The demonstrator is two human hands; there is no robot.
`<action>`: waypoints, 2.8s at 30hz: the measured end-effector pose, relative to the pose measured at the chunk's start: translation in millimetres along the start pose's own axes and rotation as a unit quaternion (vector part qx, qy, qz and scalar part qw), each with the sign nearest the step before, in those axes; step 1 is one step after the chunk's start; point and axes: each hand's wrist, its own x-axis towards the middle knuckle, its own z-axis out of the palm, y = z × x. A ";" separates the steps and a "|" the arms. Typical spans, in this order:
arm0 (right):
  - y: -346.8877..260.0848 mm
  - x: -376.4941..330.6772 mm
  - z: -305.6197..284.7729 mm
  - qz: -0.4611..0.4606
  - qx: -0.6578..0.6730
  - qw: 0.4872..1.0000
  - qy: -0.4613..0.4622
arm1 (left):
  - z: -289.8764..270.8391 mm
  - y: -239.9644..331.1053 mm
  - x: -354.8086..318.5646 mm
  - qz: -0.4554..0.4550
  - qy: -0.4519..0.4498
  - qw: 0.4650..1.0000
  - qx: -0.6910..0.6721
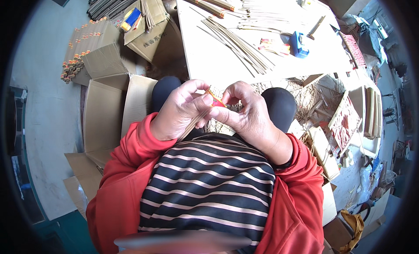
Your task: The person gathers thin wooden sticks from a table, aligns them into bundles, and wraps each bundle with a small paper label. They then place the finished bundles into a cardboard box. The process is repeated multiple times.
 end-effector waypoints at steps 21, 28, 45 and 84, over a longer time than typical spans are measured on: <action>25.2 9.8 -2.6 -0.105 0.031 0.994 -0.003 | -4.4 5.4 6.6 -0.059 -0.082 0.991 -0.088; 24.6 22.5 -12.4 -0.209 -0.028 0.977 -0.041 | -4.4 6.5 11.7 -0.074 -0.117 0.983 -0.123; 43.2 39.3 -28.2 -0.260 -0.005 0.966 0.002 | -0.3 10.1 30.7 -0.112 -0.085 0.988 0.058; 208.7 104.3 -246.6 0.207 0.110 0.890 0.391 | 12.6 -4.6 75.1 -0.136 0.020 0.986 0.092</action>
